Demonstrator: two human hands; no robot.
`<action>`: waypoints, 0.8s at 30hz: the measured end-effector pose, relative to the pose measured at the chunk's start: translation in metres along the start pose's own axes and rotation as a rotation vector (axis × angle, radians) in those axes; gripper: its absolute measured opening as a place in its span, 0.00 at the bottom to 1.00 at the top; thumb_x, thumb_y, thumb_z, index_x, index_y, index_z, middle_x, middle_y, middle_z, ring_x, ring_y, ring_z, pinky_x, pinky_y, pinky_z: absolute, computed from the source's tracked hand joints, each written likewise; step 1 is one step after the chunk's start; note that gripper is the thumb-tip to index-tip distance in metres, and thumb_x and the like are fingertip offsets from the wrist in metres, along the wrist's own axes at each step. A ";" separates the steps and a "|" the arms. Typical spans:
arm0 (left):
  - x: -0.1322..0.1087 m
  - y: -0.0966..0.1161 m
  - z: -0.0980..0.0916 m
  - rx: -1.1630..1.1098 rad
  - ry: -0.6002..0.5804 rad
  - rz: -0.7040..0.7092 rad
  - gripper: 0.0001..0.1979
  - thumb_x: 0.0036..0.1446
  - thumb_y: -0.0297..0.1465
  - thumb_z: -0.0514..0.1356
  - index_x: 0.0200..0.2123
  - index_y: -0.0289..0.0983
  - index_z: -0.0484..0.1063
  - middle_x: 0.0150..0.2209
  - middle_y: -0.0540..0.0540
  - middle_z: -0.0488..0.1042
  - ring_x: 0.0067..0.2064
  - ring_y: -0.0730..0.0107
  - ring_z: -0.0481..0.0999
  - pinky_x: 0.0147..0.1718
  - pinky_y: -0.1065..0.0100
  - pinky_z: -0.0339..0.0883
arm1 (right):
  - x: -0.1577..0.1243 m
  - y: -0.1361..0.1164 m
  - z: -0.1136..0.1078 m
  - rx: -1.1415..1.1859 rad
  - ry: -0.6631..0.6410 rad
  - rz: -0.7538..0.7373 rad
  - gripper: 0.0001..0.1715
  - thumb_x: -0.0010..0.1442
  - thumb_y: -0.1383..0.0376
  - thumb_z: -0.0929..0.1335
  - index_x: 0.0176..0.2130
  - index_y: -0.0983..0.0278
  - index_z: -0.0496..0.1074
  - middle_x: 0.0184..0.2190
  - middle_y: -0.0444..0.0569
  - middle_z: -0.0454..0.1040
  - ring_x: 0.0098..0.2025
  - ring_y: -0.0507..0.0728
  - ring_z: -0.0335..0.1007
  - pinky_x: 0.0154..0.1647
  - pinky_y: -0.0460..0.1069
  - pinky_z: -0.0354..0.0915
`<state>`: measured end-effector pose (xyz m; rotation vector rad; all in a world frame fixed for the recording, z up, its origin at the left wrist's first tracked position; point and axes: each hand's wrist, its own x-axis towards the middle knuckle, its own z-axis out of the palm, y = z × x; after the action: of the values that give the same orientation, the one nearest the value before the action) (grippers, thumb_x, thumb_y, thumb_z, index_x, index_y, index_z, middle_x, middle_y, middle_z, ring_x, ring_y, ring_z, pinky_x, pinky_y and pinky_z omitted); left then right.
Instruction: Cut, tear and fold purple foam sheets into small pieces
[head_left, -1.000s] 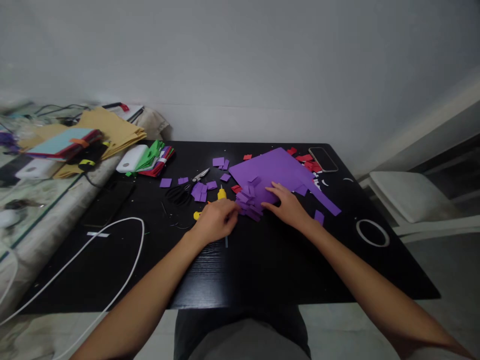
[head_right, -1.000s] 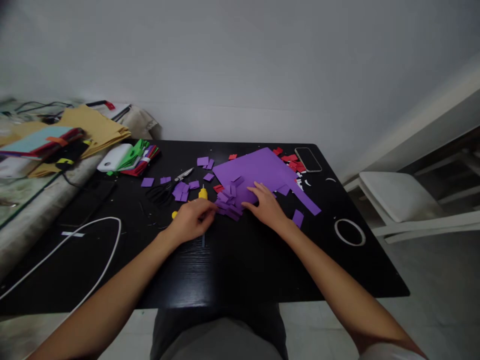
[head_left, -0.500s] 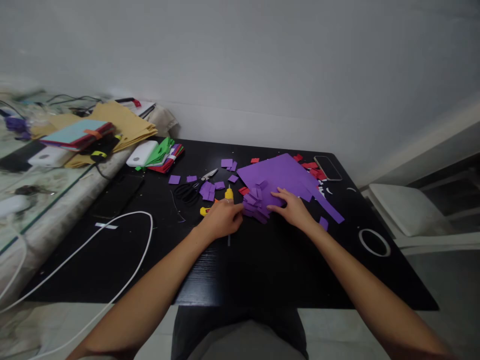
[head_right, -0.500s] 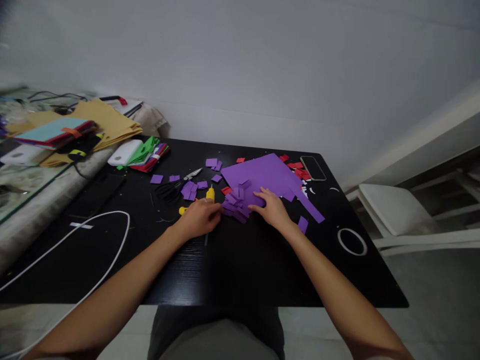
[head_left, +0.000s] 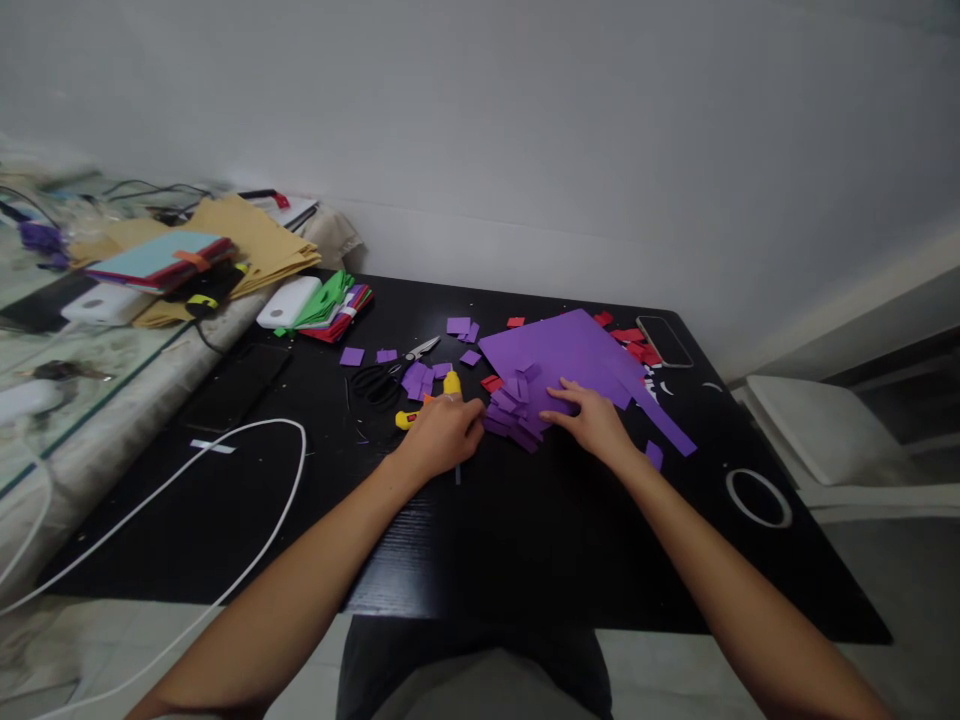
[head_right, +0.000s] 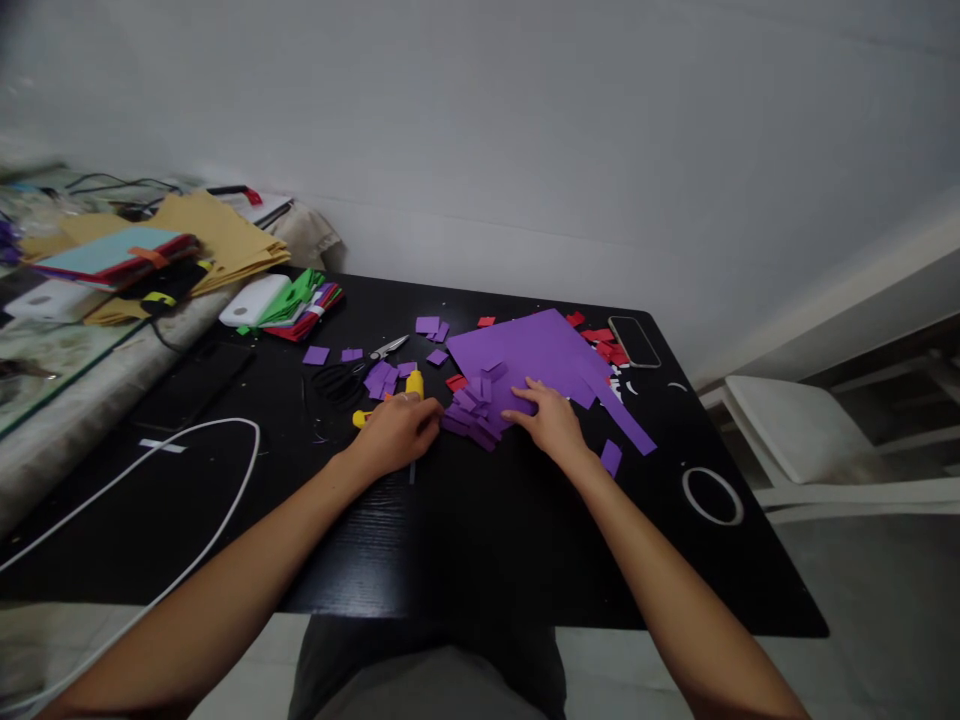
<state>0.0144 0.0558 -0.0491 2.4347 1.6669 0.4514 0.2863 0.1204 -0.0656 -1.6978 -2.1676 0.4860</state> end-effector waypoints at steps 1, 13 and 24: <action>0.000 0.001 0.000 -0.004 -0.002 0.002 0.11 0.65 0.29 0.55 0.42 0.37 0.78 0.35 0.40 0.77 0.37 0.58 0.78 0.37 0.62 0.67 | -0.001 -0.001 0.000 -0.002 -0.003 0.008 0.27 0.58 0.56 0.78 0.56 0.59 0.80 0.65 0.59 0.70 0.69 0.71 0.66 0.69 0.68 0.61; -0.003 0.004 0.001 -0.052 -0.017 0.000 0.10 0.64 0.27 0.55 0.42 0.38 0.77 0.34 0.42 0.76 0.37 0.59 0.77 0.38 0.63 0.68 | -0.010 -0.010 -0.003 -0.033 -0.012 0.031 0.24 0.62 0.57 0.75 0.57 0.60 0.79 0.65 0.57 0.71 0.70 0.69 0.64 0.69 0.66 0.62; -0.003 0.005 0.003 -0.079 0.002 0.012 0.10 0.64 0.27 0.56 0.42 0.37 0.78 0.34 0.42 0.77 0.37 0.60 0.78 0.38 0.63 0.69 | -0.012 -0.011 0.000 0.035 0.063 0.041 0.16 0.61 0.61 0.76 0.50 0.58 0.83 0.59 0.53 0.77 0.66 0.68 0.69 0.66 0.66 0.66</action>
<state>0.0185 0.0512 -0.0515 2.3901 1.6039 0.5115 0.2797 0.1059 -0.0608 -1.7187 -2.0723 0.4725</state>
